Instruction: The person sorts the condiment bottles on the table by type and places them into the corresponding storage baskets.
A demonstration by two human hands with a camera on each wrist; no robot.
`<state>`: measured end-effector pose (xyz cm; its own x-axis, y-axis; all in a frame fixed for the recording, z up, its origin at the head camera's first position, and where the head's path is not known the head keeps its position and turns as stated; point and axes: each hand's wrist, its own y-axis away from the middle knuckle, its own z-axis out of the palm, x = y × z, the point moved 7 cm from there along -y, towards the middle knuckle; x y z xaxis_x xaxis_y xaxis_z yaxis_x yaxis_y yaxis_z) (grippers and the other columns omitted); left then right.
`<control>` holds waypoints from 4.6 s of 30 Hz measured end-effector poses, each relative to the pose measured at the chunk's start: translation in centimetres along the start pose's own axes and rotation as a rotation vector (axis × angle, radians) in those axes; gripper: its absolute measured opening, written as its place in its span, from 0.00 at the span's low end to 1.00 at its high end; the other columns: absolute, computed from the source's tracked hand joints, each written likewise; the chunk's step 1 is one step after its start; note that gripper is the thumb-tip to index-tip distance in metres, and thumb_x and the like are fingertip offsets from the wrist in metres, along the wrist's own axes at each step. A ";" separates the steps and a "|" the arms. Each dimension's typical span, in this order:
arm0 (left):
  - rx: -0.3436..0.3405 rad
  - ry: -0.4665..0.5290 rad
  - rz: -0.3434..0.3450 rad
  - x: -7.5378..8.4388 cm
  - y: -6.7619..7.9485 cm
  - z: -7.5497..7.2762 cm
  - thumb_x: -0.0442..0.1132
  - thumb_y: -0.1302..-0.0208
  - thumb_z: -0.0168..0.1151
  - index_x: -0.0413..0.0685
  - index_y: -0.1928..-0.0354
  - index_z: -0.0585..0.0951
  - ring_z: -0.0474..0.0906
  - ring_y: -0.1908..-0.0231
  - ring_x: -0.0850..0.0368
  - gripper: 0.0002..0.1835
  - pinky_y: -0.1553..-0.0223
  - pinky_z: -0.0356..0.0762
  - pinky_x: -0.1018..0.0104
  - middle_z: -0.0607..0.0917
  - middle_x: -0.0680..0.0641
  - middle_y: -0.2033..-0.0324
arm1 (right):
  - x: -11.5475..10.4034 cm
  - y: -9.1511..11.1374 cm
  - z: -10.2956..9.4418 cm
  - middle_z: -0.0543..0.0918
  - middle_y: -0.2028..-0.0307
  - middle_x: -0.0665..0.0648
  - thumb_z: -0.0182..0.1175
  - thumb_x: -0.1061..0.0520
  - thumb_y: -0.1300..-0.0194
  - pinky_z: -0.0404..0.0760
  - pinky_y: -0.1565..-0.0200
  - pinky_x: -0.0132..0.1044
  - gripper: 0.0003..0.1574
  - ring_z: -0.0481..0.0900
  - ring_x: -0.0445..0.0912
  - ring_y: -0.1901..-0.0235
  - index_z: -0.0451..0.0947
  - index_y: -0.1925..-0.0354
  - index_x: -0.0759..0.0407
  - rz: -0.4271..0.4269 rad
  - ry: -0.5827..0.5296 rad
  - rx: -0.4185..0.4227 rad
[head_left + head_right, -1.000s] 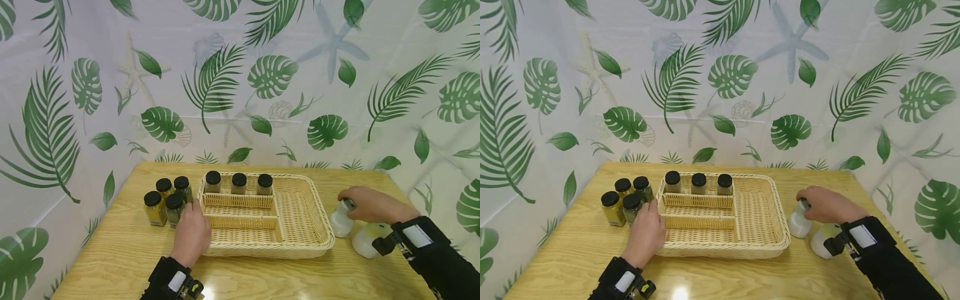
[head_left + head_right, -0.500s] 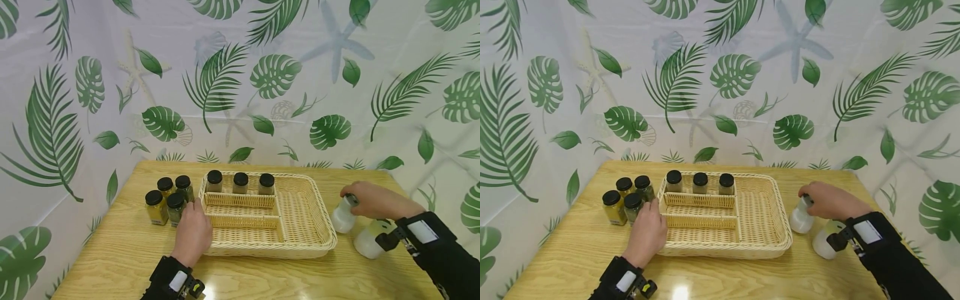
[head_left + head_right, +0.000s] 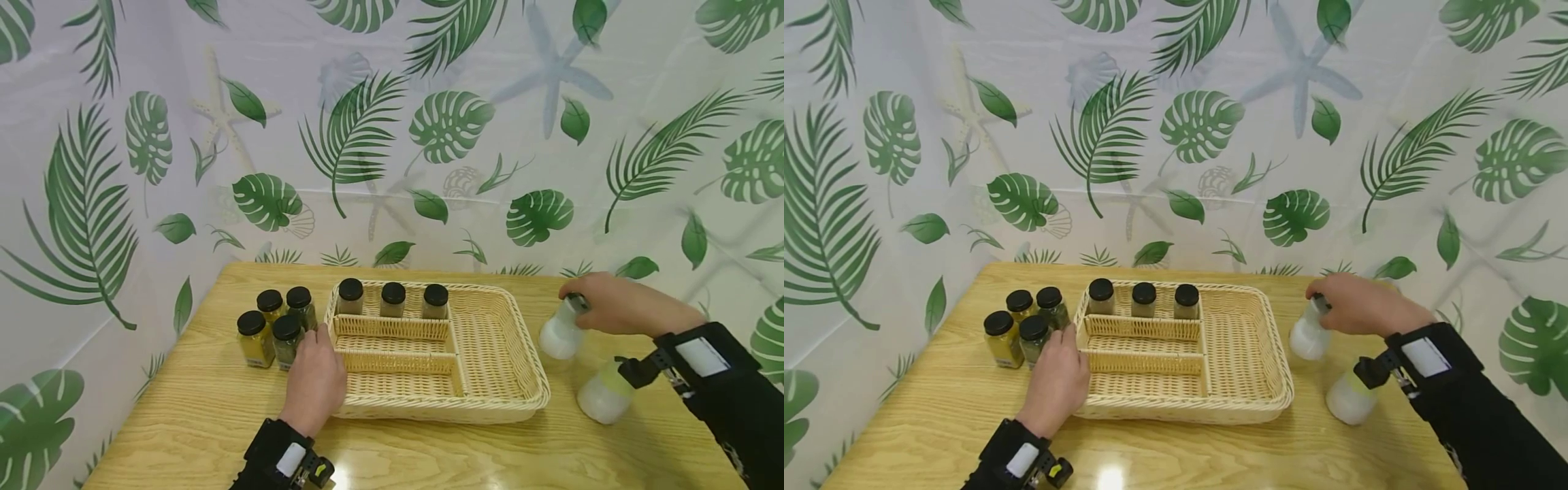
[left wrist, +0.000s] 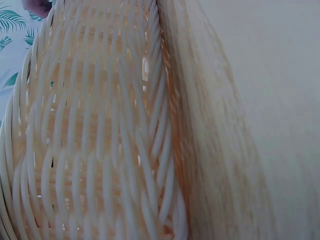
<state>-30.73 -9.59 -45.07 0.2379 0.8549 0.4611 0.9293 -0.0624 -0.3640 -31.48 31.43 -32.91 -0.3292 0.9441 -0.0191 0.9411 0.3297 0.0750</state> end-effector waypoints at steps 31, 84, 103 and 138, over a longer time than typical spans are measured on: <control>-0.008 -0.006 0.001 -0.2 -0.2 0.0 0.33 0.30 0.52 0.22 0.35 0.67 0.78 0.48 0.35 0.26 0.51 0.82 0.45 0.76 0.27 0.50 | -7.2 -5.1 -4.3 0.86 0.53 0.59 0.68 0.61 0.42 0.84 0.55 0.51 0.22 0.83 0.50 0.56 0.83 0.47 0.62 -0.109 -0.016 0.068; 0.015 -0.006 -0.003 -0.1 -0.2 -0.1 0.33 0.30 0.53 0.22 0.35 0.68 0.78 0.47 0.34 0.26 0.49 0.82 0.45 0.77 0.27 0.49 | -8.6 -9.6 2.8 0.82 0.53 0.62 0.66 0.65 0.42 0.83 0.57 0.47 0.25 0.81 0.51 0.59 0.81 0.45 0.60 -0.103 0.021 -0.022; 0.010 -0.004 -0.017 -0.1 -0.1 0.0 0.34 0.29 0.53 0.23 0.34 0.67 0.78 0.46 0.34 0.26 0.48 0.81 0.45 0.77 0.27 0.48 | -6.5 -5.8 1.8 0.72 0.34 0.74 0.70 0.63 0.43 0.78 0.45 0.63 0.49 0.72 0.69 0.37 0.63 0.26 0.58 -0.048 -0.005 0.024; 0.019 -0.002 -0.012 -0.1 0.2 -0.3 0.32 0.31 0.53 0.21 0.34 0.67 0.78 0.47 0.32 0.27 0.48 0.81 0.43 0.76 0.26 0.48 | 1.9 4.1 4.4 0.79 0.43 0.73 0.66 0.45 0.36 0.81 0.53 0.58 0.31 0.79 0.67 0.46 0.80 0.42 0.64 0.095 0.031 -0.104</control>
<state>-30.46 -9.82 -44.95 0.2260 0.8566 0.4639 0.9268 -0.0423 -0.3732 -27.87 34.65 -37.00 -0.2425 0.9698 0.0238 0.9556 0.2346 0.1782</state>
